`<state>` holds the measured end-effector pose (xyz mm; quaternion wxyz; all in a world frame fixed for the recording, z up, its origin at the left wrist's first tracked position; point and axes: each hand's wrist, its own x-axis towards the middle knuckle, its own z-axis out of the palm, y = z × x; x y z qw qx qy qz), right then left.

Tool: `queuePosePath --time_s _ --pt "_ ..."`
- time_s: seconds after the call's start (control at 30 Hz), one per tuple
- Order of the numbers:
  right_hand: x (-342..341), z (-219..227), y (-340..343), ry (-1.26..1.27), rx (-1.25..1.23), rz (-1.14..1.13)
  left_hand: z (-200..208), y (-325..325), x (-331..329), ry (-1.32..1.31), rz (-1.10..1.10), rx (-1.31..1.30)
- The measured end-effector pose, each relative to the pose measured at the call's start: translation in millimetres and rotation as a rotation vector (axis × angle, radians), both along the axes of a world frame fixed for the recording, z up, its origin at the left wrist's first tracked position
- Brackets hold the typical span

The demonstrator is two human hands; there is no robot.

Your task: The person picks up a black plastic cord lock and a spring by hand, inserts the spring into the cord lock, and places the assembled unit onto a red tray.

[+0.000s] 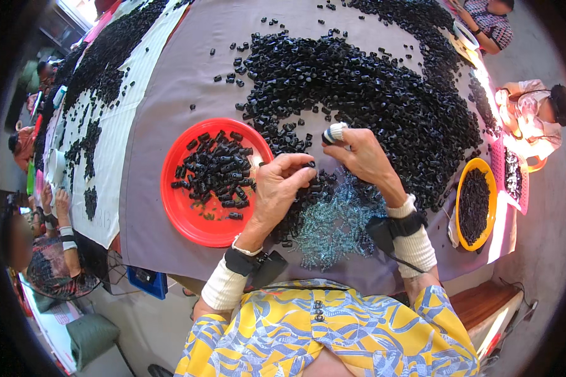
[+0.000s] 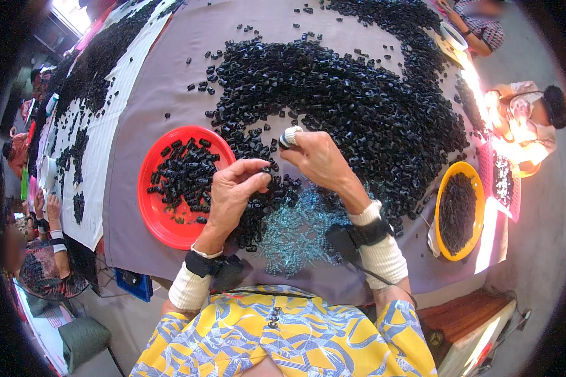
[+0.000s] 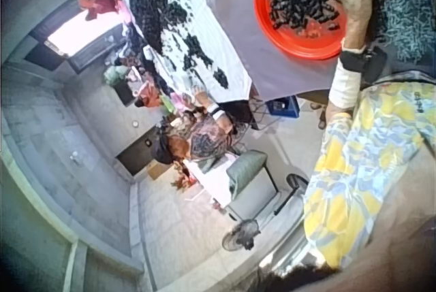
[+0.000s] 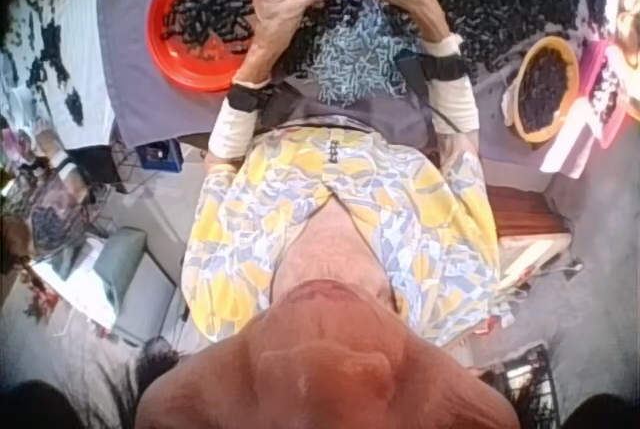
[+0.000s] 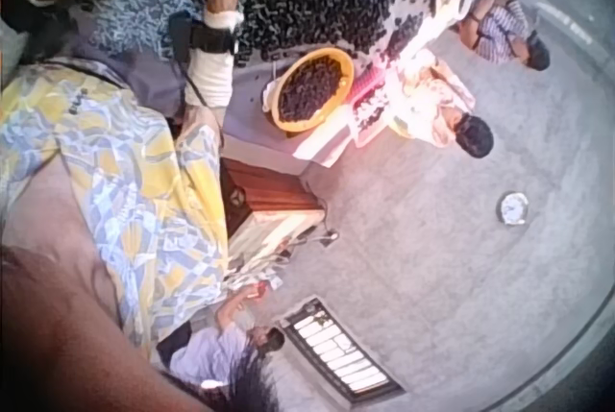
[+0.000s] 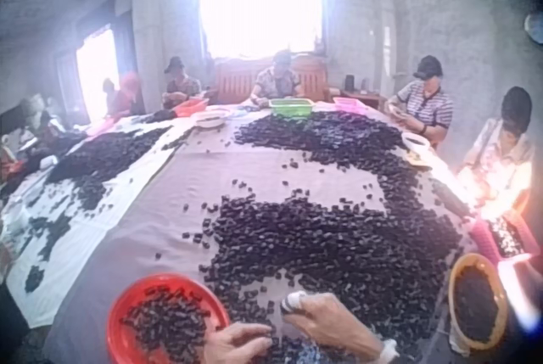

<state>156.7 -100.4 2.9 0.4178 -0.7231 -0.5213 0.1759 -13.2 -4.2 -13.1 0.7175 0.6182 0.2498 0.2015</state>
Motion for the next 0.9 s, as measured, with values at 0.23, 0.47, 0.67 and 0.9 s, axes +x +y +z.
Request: queuePosePath --time_s 0.23,0.47,0.67,0.9 --pt "9.3 -45.5 32.2 -0.433 -0.022 0.110 4.4 14.4 -3.7 -0.050 0.089 -0.079" --pt "3.5 -53.1 35.1 -0.769 -0.013 0.118 4.6 16.3 -3.0 -0.082 0.087 -0.151" --pt "11.7 -29.8 22.0 -0.284 -0.172 0.023 2.9 16.6 0.4 -0.121 0.080 -0.258" --pt "-14.2 -10.5 -3.5 0.368 0.229 -0.032 8.4 2.1 19.8 -0.233 0.018 -0.427"
